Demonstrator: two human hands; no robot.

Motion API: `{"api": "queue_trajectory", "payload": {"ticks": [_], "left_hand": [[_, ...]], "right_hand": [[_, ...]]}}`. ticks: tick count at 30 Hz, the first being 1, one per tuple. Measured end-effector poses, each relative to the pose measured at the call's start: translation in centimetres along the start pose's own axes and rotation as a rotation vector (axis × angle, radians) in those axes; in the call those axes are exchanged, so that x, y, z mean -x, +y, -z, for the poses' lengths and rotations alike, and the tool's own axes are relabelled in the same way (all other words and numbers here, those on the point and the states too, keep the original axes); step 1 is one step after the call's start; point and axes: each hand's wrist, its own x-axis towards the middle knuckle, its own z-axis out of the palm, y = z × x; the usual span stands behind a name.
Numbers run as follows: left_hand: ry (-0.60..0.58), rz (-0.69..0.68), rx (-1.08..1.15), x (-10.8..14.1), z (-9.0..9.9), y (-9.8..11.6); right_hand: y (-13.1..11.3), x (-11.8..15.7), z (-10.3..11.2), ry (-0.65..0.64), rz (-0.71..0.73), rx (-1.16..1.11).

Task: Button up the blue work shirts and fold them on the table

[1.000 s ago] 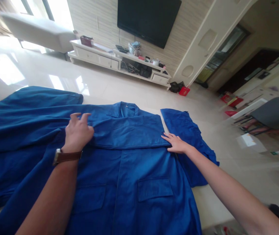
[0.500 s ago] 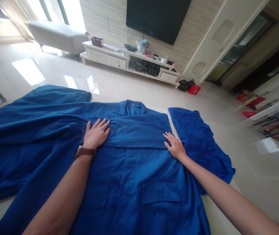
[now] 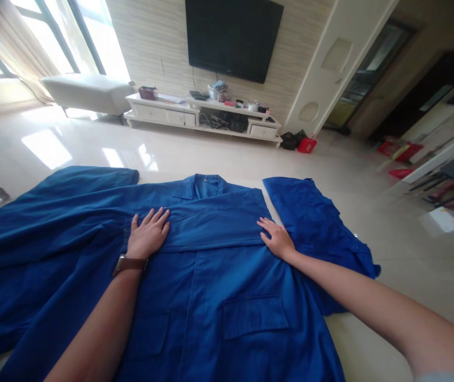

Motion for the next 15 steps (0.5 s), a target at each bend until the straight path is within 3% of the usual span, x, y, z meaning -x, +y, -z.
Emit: {"api": "queue_trajectory", "payload": {"ticks": [15], "left_hand": [[-0.005,0.017,0.021,-0.05,0.05,0.16]], "right_hand": [[-0.01,-0.06,0.18,0.012,0.010,0.004]]}}
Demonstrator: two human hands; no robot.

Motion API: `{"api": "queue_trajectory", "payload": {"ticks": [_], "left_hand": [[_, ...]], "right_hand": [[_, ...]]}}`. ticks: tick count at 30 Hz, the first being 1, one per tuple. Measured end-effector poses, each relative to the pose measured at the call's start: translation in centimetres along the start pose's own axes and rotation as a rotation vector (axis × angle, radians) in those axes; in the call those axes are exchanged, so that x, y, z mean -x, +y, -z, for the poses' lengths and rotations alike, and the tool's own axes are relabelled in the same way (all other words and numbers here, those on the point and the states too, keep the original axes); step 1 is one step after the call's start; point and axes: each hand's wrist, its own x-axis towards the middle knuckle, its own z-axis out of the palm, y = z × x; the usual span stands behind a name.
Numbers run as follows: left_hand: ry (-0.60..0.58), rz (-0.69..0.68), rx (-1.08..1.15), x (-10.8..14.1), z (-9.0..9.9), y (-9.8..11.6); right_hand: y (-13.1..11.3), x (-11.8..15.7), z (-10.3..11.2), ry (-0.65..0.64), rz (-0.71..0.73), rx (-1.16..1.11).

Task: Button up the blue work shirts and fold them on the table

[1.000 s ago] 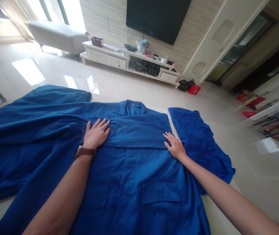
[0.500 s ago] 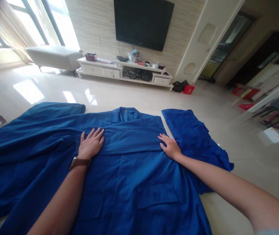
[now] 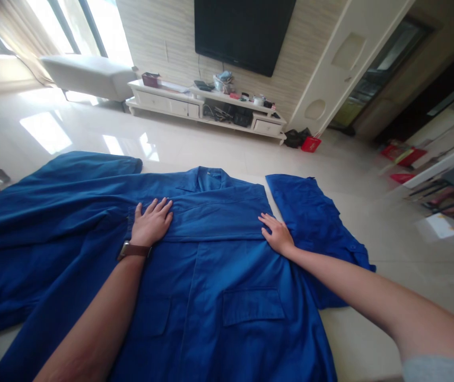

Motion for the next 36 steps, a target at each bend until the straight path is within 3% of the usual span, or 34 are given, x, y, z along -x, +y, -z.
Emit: {"api": "queue_trajectory", "payload": {"ticks": [36], "left_hand": [[0.054,0.017,0.078,0.1,-0.4,0.6]], "right_hand": [[1.1,0.0,-0.3,-0.005,0.013,0.086]]}}
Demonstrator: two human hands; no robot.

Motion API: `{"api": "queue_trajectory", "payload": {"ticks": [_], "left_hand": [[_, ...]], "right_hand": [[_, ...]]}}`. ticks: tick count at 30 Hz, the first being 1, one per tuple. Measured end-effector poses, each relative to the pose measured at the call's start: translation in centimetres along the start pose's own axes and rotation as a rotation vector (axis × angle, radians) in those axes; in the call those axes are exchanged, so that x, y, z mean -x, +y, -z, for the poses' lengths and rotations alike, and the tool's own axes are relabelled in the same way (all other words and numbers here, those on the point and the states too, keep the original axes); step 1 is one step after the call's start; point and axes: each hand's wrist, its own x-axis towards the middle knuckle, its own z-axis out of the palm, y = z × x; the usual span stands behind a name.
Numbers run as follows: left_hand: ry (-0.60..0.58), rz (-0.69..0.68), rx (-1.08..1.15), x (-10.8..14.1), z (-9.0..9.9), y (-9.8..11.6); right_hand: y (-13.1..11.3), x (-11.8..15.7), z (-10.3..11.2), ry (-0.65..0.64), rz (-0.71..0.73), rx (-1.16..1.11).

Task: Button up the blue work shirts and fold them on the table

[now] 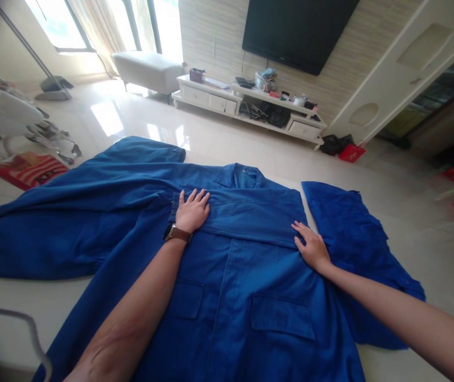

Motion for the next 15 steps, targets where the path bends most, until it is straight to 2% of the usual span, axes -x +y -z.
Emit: {"api": "queue_trajectory", "payload": {"ticks": [15], "left_hand": [[0.013,0.015,-0.005,-0.10,0.04,0.39]], "right_hand": [[0.60,-0.13,-0.04,0.007,0.025,0.046]]}}
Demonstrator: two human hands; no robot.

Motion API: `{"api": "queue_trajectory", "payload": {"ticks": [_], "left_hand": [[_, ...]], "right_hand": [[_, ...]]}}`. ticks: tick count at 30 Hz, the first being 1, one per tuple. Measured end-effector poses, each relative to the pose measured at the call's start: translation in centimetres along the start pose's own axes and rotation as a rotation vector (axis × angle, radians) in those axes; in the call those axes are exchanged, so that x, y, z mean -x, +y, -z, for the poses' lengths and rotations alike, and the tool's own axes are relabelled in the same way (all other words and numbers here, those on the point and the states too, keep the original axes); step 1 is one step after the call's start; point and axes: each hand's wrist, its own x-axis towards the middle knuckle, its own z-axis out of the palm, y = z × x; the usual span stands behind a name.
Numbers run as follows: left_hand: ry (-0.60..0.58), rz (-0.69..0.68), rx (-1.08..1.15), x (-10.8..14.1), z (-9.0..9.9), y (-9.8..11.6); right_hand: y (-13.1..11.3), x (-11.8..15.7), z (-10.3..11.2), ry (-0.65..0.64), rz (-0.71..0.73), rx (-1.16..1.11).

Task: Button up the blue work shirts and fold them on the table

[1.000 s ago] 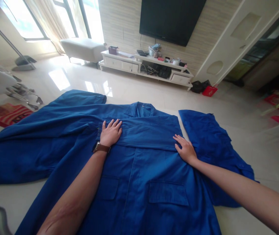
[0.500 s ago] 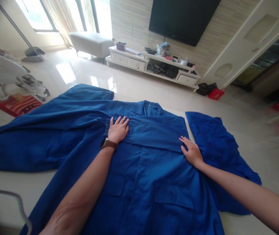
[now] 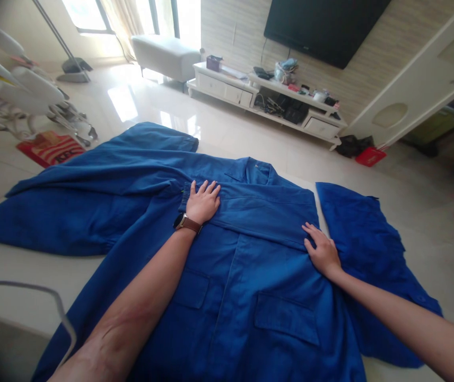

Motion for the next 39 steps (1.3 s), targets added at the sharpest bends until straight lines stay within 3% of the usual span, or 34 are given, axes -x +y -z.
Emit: {"api": "queue_trajectory", "payload": {"ticks": [39], "left_hand": [[-0.009,-0.013,-0.028,0.2,0.0,0.0]], "right_hand": [[-1.6,0.1,0.7,-0.007,-0.019,-0.039]]}}
